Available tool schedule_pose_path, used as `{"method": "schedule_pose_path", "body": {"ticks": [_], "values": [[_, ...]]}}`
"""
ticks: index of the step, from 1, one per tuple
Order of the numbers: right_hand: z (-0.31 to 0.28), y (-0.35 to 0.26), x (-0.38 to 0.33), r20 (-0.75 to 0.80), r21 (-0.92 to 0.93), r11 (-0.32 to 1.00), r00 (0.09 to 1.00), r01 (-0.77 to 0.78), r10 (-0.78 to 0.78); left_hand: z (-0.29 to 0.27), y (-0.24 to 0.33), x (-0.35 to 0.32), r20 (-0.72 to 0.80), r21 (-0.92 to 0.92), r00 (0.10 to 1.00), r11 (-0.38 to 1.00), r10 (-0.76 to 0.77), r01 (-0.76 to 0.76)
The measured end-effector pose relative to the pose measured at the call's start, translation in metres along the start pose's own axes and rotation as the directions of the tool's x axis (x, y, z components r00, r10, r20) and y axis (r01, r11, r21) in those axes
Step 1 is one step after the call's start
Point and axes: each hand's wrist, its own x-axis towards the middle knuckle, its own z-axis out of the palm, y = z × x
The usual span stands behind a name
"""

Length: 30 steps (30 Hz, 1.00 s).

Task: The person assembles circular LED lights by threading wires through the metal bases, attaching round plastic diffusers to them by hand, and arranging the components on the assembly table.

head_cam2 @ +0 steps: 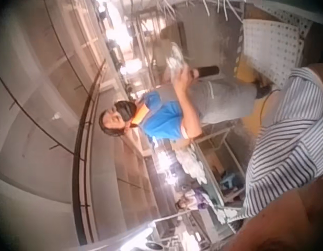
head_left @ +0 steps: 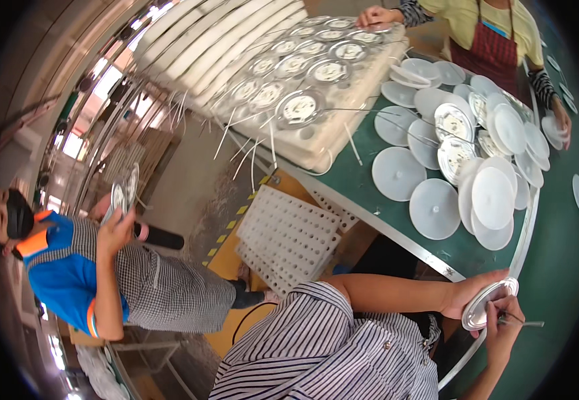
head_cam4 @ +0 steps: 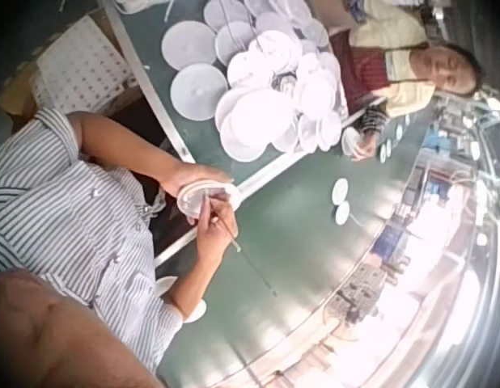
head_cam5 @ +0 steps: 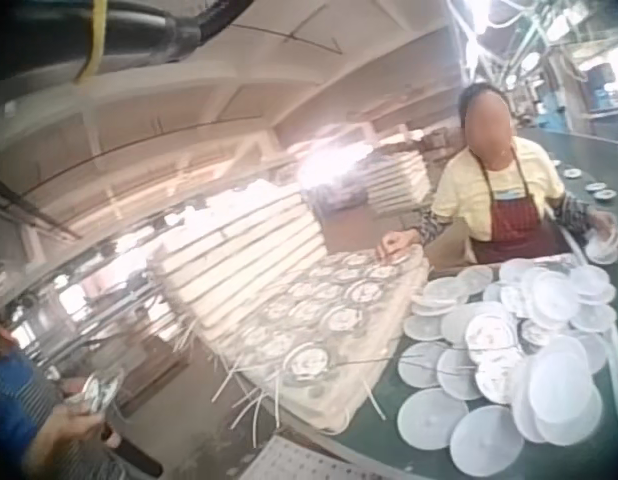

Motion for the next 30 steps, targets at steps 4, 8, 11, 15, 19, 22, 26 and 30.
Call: {"method": "schedule_pose_path", "body": {"ticks": [4,8,11,15,19,22,26,30], "values": [[0.002,0.004,0.011,0.025,-0.004,0.994,0.994,0.11,-0.11,-0.009,0.001,0.004,-0.043,0.047,0.995,0.995,0.086,-0.084],[-0.003,0.01,0.009,0.05,-0.017,0.996,0.995,0.084,-0.083,-0.011,0.001,0.006,-0.023,0.051,0.998,0.997,0.06,-0.059],[-0.01,-0.006,-0.005,-0.001,-0.108,0.989,0.995,0.103,-0.104,-0.011,-0.01,0.016,0.195,-0.043,0.98,0.999,0.042,-0.034],[-0.003,-0.012,0.012,-0.044,-0.054,0.987,0.987,0.151,-0.153,0.008,0.009,-0.008,0.07,-0.101,0.99,0.988,0.126,-0.119],[-0.006,-0.007,0.019,0.134,0.121,0.978,0.973,0.17,-0.186,0.001,0.016,-0.018,-0.11,0.005,0.991,0.998,0.07,-0.07],[-0.01,-0.003,0.007,0.096,0.148,0.979,0.984,0.138,-0.153,0.001,0.014,-0.008,0.01,-0.05,0.999,0.998,0.032,-0.032],[-0.014,-0.004,-0.001,0.08,0.083,0.99,0.989,0.117,-0.124,0.006,0.013,-0.004,0.052,0.034,0.999,0.999,-0.002,0.0],[-0.011,-0.003,0.0,0.074,0.094,0.989,0.989,0.117,-0.124,0.004,0.011,-0.004,0.082,-0.009,0.997,1.0,-0.006,0.006]]}}
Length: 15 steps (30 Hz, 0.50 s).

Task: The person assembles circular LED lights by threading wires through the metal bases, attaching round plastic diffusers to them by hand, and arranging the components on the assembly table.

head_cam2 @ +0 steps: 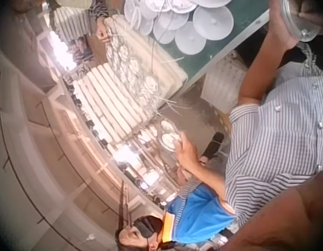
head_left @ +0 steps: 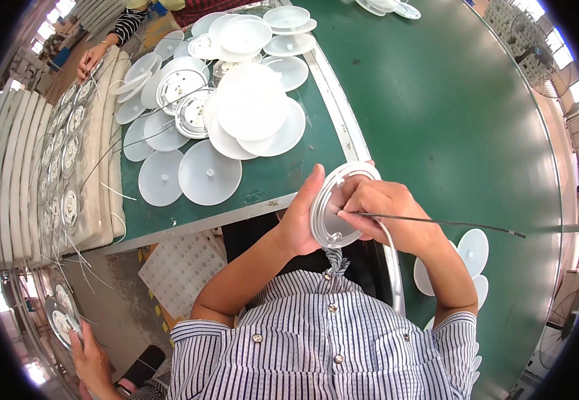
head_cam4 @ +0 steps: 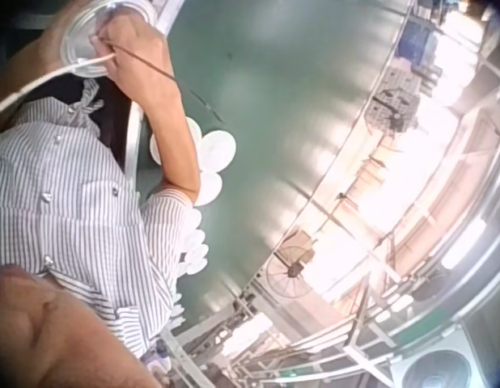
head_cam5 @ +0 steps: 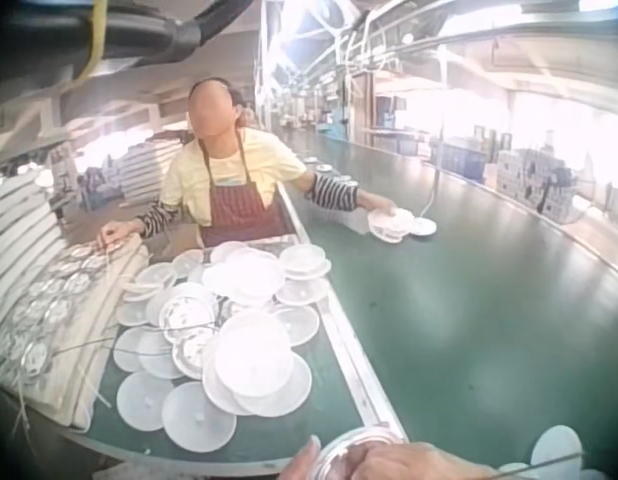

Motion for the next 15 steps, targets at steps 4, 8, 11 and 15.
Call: {"method": "schedule_pose_path", "body": {"ticks": [4,8,11,15], "values": [[0.001,0.001,0.003,0.01,0.003,1.0,1.0,-0.004,0.004,-0.001,0.002,-0.001,-0.05,0.069,0.999,0.997,-0.019,0.023],[-0.001,0.0,0.005,0.041,-0.01,1.0,0.999,-0.027,0.028,0.0,0.004,0.0,-0.047,0.093,0.999,0.996,-0.009,0.013],[0.002,0.002,0.007,0.002,0.012,0.996,0.996,-0.089,0.089,-0.002,0.002,0.002,-0.016,0.016,1.0,1.0,0.016,-0.016],[0.013,0.001,0.007,-0.217,0.08,0.977,0.953,-0.2,0.213,0.0,0.003,0.004,-0.053,0.027,0.99,0.991,0.129,-0.128]]}}
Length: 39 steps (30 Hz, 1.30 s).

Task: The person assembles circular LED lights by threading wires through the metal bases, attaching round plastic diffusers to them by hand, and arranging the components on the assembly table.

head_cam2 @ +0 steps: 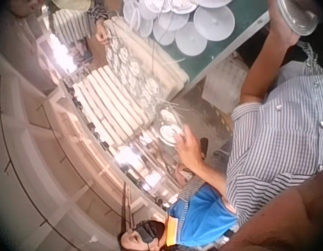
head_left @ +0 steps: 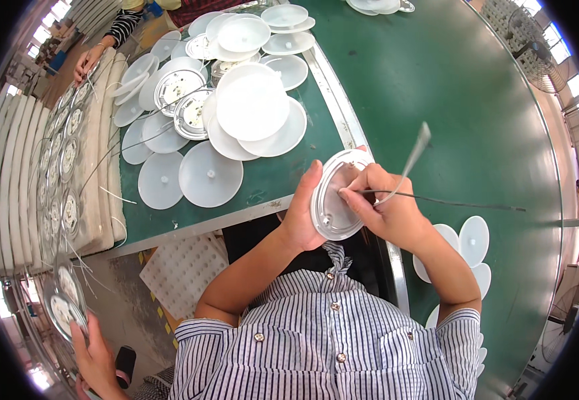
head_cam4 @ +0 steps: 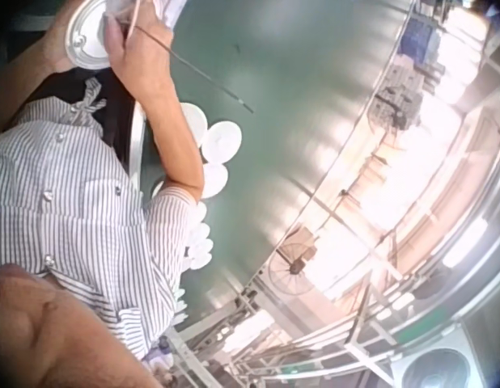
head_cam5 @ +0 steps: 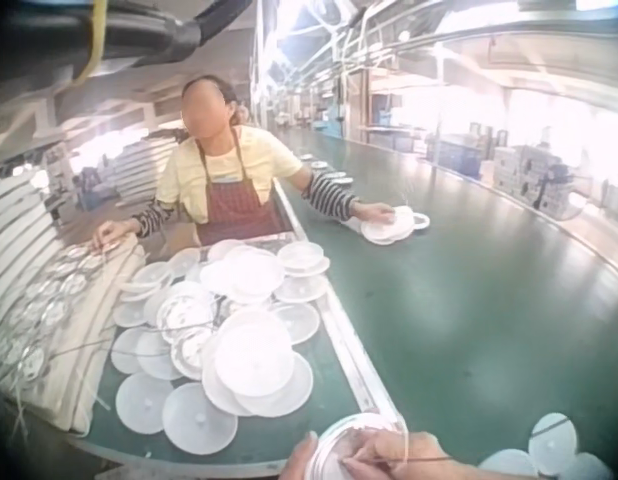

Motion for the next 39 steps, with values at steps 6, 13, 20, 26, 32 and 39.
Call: {"method": "schedule_pose_path", "body": {"ticks": [6,13,20,26,32,39], "values": [[0.0,-0.001,0.005,0.03,-0.038,0.995,0.995,0.092,-0.091,-0.002,0.003,0.002,0.047,0.067,0.999,0.998,0.015,-0.019],[0.008,-0.004,0.005,-0.037,0.166,0.979,0.991,-0.122,0.13,0.001,0.006,-0.001,-0.069,0.139,0.996,0.989,0.059,-0.049],[0.007,-0.001,0.006,0.004,0.291,0.897,0.938,-0.332,0.346,-0.005,0.005,0.007,-0.035,0.153,0.998,0.987,0.052,-0.046],[0.004,-0.005,0.005,0.108,0.667,0.655,0.916,-0.354,0.385,-0.015,0.009,0.004,0.145,-0.154,0.982,0.984,0.117,-0.094],[-0.021,0.005,0.001,0.039,0.505,0.83,0.967,-0.236,0.251,-0.005,0.02,0.004,0.123,-0.406,0.987,0.913,0.104,-0.046],[-0.027,0.021,-0.001,0.106,0.476,0.77,0.896,-0.426,0.431,-0.004,0.024,0.006,-0.115,-0.2,0.989,0.972,0.098,-0.12]]}}
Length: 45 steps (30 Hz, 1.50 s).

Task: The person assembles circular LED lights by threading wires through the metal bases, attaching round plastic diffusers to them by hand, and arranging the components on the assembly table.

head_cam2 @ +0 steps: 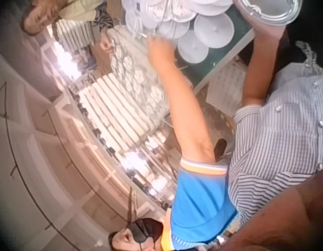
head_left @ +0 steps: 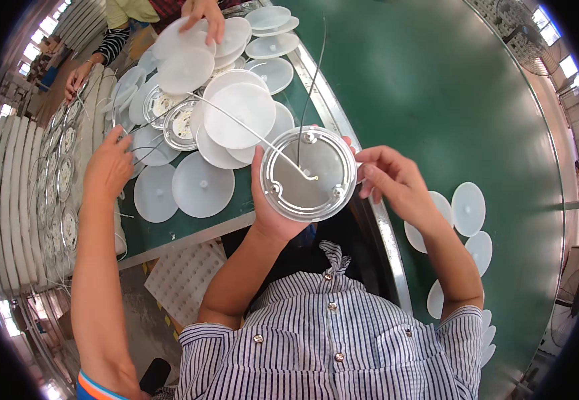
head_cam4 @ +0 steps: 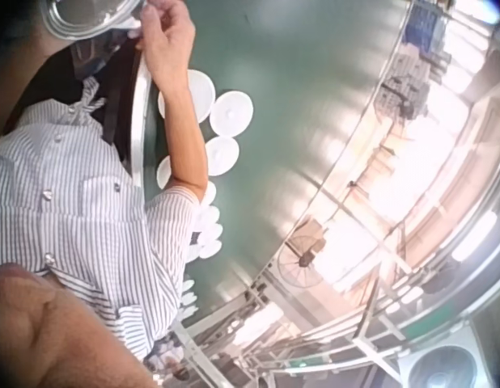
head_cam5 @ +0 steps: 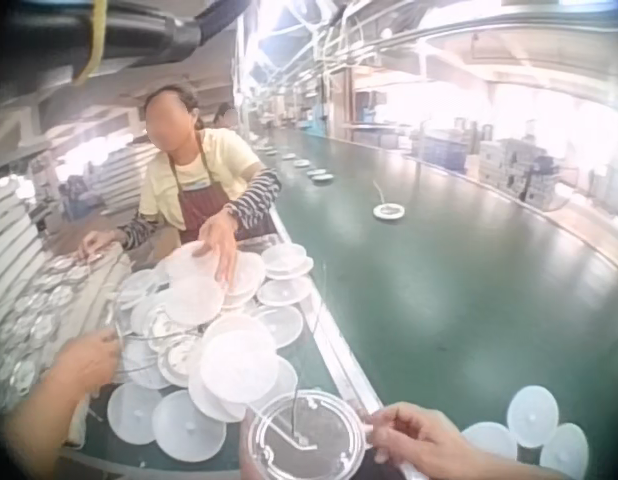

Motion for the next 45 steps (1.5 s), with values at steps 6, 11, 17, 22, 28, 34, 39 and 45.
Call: {"method": "schedule_pose_path", "body": {"ticks": [6,11,17,22,28,34,39,45], "values": [[0.012,0.005,0.009,0.169,0.164,0.97,0.974,-0.182,0.154,-0.004,0.006,0.013,0.18,-0.101,0.978,0.987,-0.106,0.125],[-0.006,0.008,0.027,-0.011,0.35,0.921,0.982,-0.171,0.187,-0.013,0.003,0.0,-0.041,0.122,0.999,0.992,-0.007,0.012],[-0.145,0.056,0.08,-0.477,-0.15,0.969,0.873,-0.194,0.101,-0.015,0.013,-0.023,-0.084,0.607,0.985,0.776,-0.152,0.172],[-0.131,0.003,0.067,-0.619,-0.601,0.66,0.785,-0.451,-0.027,0.001,0.074,-0.074,0.131,0.991,0.851,-0.05,0.509,-0.122],[-0.056,-0.029,0.027,-0.318,-0.744,0.666,0.905,-0.053,-0.284,-0.021,0.219,-0.088,0.479,0.231,0.485,-0.638,0.732,0.734],[-0.002,-0.041,0.019,-0.141,-0.724,0.683,0.948,0.099,-0.286,-0.042,0.235,-0.1,0.283,0.196,0.616,-0.673,0.735,0.713],[0.011,-0.044,0.009,-0.021,-0.714,0.674,0.955,0.193,-0.296,-0.038,0.241,-0.118,0.443,0.211,0.588,-0.716,0.677,0.665],[0.022,-0.039,-0.002,-0.001,-0.678,0.705,0.958,0.21,-0.286,0.009,0.211,-0.131,0.682,0.374,0.335,-0.704,0.65,0.604]]}}
